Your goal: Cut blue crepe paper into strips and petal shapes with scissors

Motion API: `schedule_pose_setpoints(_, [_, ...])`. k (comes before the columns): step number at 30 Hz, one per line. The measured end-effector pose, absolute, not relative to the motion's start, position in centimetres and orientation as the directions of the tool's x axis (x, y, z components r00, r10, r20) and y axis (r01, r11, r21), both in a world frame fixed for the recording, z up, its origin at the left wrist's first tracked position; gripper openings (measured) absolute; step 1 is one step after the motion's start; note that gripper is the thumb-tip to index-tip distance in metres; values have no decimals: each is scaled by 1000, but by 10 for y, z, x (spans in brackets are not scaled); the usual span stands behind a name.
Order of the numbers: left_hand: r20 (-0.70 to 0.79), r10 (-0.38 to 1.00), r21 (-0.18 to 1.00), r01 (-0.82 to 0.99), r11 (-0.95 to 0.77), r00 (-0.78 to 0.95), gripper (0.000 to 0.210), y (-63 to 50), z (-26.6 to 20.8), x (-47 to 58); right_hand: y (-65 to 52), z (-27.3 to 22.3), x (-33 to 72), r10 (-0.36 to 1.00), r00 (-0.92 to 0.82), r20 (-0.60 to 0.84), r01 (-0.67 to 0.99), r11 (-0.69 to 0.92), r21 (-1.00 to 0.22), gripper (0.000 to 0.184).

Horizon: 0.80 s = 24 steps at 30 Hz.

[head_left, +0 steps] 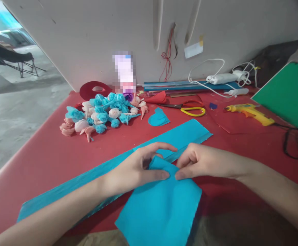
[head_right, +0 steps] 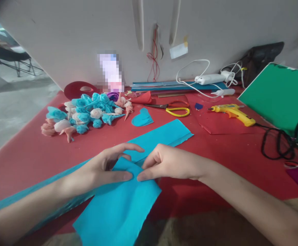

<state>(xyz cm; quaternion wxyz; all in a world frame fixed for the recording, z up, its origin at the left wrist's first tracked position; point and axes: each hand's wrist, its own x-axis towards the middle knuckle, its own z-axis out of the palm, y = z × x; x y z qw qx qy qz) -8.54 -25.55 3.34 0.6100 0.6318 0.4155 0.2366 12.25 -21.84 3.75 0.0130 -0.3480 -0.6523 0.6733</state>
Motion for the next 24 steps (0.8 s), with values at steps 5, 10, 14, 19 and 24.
schedule_pose_setpoints(5, [-119,873,978,206,22,473,36,-252,35,-91,-209,54,143,377,-741,-556,581,-55,-812,23])
schedule_pose_setpoints(10, [-47,917,995,97,9,396,27,-248,32,-89,-194,57,162,528,-716,-456,594,120,-795,22])
schedule_pose_setpoints(14, [-18,928,998,59,-4,372,26,-249,29,-87,-198,56,154,653,-746,-131,358,228,-906,17])
schedule_pose_setpoints(19, [-47,916,999,39,35,399,25,-254,24,-83,-220,48,125,562,-814,-150,327,228,-917,23])
schedule_pose_setpoints(24, [52,890,998,-4,-56,454,10,-256,27,-82,-216,49,128,490,-848,-203,340,207,-917,26])
